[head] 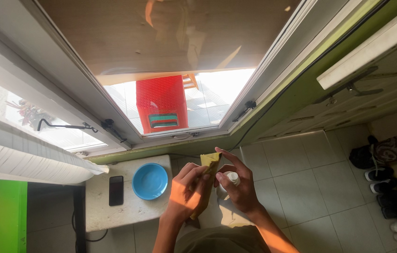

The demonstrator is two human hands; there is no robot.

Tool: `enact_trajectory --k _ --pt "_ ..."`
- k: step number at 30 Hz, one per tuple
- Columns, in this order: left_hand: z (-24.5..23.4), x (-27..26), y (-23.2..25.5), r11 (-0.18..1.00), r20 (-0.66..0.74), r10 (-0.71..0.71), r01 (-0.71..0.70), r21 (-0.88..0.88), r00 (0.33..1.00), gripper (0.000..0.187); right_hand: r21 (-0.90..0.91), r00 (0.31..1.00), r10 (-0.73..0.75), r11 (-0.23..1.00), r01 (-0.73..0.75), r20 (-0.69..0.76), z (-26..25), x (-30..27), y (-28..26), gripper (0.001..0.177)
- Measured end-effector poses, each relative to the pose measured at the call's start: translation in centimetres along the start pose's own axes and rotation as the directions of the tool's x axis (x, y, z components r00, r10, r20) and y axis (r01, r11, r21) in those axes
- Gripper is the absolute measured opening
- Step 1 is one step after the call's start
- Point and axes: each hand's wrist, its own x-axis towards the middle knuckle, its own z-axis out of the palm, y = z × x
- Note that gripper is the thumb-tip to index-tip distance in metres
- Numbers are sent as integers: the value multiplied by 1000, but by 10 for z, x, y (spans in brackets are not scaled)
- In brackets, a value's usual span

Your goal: The person wipes the frame and latch of a sliding window using a cloth and a spray bottle.

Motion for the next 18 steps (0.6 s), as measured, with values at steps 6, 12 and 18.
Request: enact_trajectory --k 6,12,18 --pt "7 3 5 997 56 -75 76 -30 996 15 -7 997 -67 998 66 -37 -11 0 8 45" --pt "31 5 13 991 -92 -123 118 -60 988 16 100 974 -175 977 190 -141 -33 11 26 14" --pt "69 5 22 996 -221 -90 91 -4 971 15 86 981 -182 979 187 -64 -63 21 23 14"
